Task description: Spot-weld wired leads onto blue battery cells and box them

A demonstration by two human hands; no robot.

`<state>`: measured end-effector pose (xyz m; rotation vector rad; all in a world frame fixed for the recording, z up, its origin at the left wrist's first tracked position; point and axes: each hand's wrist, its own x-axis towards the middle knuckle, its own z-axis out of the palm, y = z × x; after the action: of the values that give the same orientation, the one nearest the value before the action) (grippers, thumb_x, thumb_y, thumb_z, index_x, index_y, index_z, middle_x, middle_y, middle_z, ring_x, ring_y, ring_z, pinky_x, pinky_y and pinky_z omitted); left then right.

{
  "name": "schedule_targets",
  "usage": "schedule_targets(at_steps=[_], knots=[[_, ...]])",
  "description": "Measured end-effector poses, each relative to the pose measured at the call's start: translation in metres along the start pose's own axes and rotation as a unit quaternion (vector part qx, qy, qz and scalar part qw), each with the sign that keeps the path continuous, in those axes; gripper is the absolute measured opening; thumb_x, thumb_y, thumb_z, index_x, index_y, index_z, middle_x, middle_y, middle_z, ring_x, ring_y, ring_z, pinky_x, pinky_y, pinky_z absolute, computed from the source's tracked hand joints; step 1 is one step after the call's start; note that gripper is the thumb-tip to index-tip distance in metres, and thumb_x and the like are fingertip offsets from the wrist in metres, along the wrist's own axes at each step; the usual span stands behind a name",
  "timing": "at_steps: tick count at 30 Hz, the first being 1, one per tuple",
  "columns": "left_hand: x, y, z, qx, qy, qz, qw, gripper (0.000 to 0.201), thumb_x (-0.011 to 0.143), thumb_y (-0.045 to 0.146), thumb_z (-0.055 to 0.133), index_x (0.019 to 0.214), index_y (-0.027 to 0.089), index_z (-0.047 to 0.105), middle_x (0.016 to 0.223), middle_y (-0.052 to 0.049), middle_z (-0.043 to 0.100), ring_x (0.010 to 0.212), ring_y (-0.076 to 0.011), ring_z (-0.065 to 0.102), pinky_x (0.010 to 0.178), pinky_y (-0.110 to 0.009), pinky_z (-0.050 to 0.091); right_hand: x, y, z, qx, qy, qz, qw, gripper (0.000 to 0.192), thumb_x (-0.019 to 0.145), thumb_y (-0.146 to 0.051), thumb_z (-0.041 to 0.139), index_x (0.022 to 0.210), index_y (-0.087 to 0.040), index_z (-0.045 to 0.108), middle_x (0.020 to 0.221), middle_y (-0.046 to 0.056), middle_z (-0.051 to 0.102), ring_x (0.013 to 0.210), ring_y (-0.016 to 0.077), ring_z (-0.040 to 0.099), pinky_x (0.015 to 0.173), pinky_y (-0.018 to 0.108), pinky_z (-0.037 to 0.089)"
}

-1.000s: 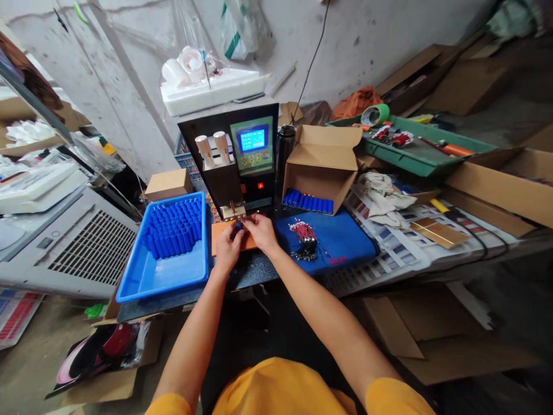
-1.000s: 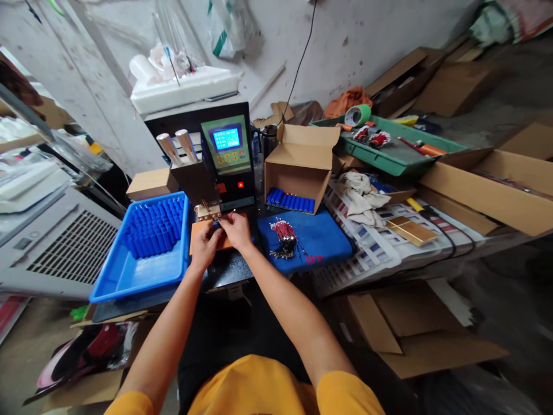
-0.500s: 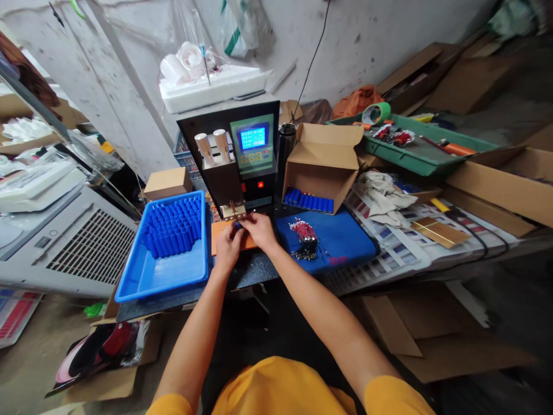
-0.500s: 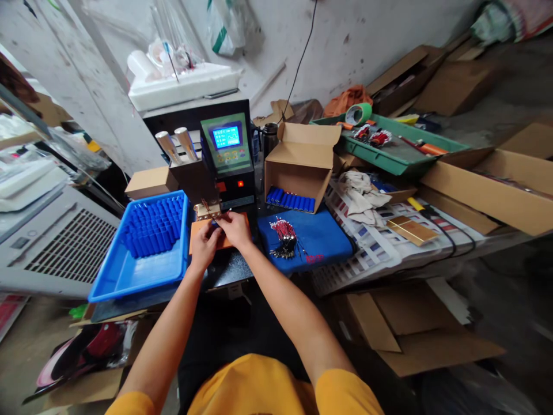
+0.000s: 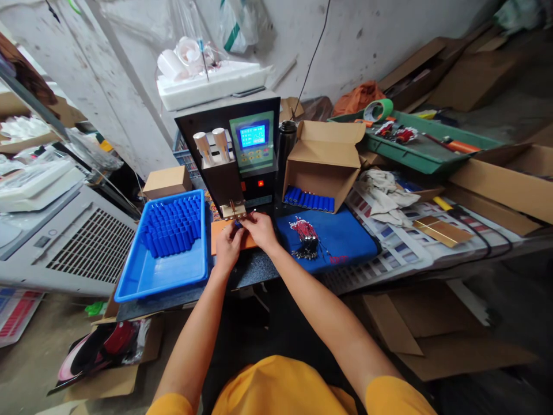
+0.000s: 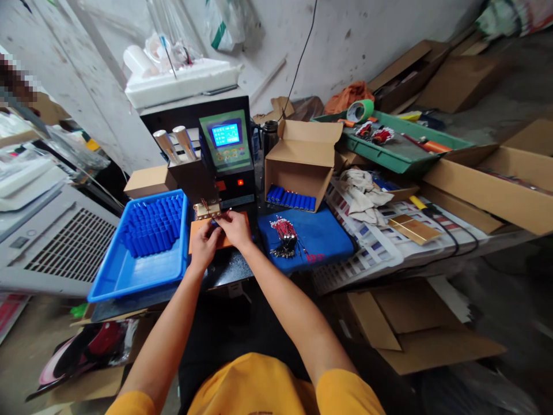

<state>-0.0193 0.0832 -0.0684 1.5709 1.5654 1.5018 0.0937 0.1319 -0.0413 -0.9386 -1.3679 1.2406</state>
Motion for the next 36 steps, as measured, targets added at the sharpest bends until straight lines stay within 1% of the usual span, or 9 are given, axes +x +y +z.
schedule_targets(at_steps=[7,11,15,21,24,27,30,33,36], knots=[[0.0,-0.001,-0.001,0.016,0.004,-0.003,1.0,0.027,0.089,0.033,0.057,0.107,0.016,0.068,0.091,-0.007,0.072,0.086,-0.0203,0.066,0.082,-0.032,0.052,-0.001,-0.002,-0.001,0.005,-0.008,0.002,1.0,0.026,0.076,-0.043,0.07,0.077,-0.017,0.07,0.079,0.005,0.073,0.077,0.0202,0.066,0.071,0.028,0.049],[0.0,0.001,-0.001,0.008,-0.002,0.001,1.0,0.029,0.089,0.032,0.057,0.11,0.016,0.067,0.096,-0.008,0.073,0.091,-0.022,0.067,0.087,-0.035,0.051,-0.002,-0.002,-0.003,0.038,-0.031,-0.002,0.999,0.021,0.074,-0.038,0.07,0.077,-0.017,0.067,0.081,0.004,0.071,0.078,0.0195,0.065,0.075,0.029,0.05],[0.0,0.003,-0.001,0.008,0.005,0.003,1.0,0.027,0.089,0.031,0.057,0.108,0.016,0.067,0.096,-0.008,0.073,0.091,-0.022,0.068,0.086,-0.034,0.052,-0.006,0.0,-0.01,0.045,-0.055,-0.002,0.997,0.021,0.07,-0.035,0.071,0.078,-0.018,0.063,0.08,0.003,0.068,0.076,0.0175,0.063,0.072,0.028,0.05],[-0.001,0.003,-0.001,0.034,0.015,0.002,0.999,0.023,0.086,0.031,0.059,0.102,0.017,0.068,0.09,-0.007,0.073,0.081,-0.0191,0.067,0.077,-0.03,0.052,-0.016,0.003,-0.028,-0.055,-0.027,0.009,0.998,0.023,0.074,-0.04,0.069,0.077,-0.017,0.064,0.069,0.001,0.064,0.067,0.0161,0.059,0.061,0.025,0.046],[-0.001,0.003,0.0,0.047,0.03,0.005,0.998,0.025,0.085,0.032,0.06,0.103,0.016,0.067,0.088,-0.006,0.073,0.079,-0.0188,0.066,0.075,-0.031,0.052,-0.017,0.004,-0.031,-0.122,-0.04,0.019,0.991,0.023,0.074,-0.038,0.069,0.068,-0.016,0.064,0.064,0.0,0.063,0.063,0.0149,0.057,0.059,0.025,0.043],[0.0,0.003,0.0,0.04,0.024,0.008,0.999,0.022,0.085,0.032,0.06,0.099,0.017,0.068,0.087,-0.006,0.072,0.078,-0.0187,0.066,0.075,-0.031,0.053,-0.015,0.003,-0.028,-0.143,-0.059,0.035,0.987,0.023,0.072,-0.035,0.071,0.062,-0.016,0.062,0.06,0.0,0.061,0.057,0.0134,0.055,0.055,0.024,0.04],[0.0,0.003,0.0,0.01,0.01,0.005,1.0,0.026,0.085,0.033,0.06,0.105,0.017,0.067,0.091,-0.006,0.072,0.081,-0.019,0.067,0.078,-0.032,0.054,-0.015,0.0,-0.023,-0.081,-0.074,0.068,0.992,0.027,0.071,-0.036,0.071,0.058,-0.017,0.058,0.049,-0.003,0.054,0.046,0.01,0.047,0.047,0.021,0.035],[-0.007,0.003,-0.005,-0.003,0.055,0.014,0.998,0.034,0.085,0.034,0.061,0.114,0.017,0.064,0.106,-0.01,0.071,0.094,-0.0207,0.068,0.087,-0.034,0.053,-0.018,-0.005,-0.02,0.014,-0.079,0.103,0.991,0.032,0.069,-0.04,0.072,0.057,-0.018,0.053,0.044,-0.005,0.048,0.04,0.0074,0.041,0.041,0.019,0.029],[-0.023,0.007,-0.011,0.048,0.087,0.06,0.993,0.024,0.086,0.035,0.059,0.101,0.018,0.068,0.103,-0.01,0.071,0.099,-0.0222,0.066,0.092,-0.037,0.05,-0.021,-0.008,-0.018,0.071,-0.064,0.135,0.986,0.034,0.066,-0.043,0.073,0.056,-0.018,0.052,0.045,-0.005,0.049,0.038,0.0067,0.041,0.037,0.018,0.026]])
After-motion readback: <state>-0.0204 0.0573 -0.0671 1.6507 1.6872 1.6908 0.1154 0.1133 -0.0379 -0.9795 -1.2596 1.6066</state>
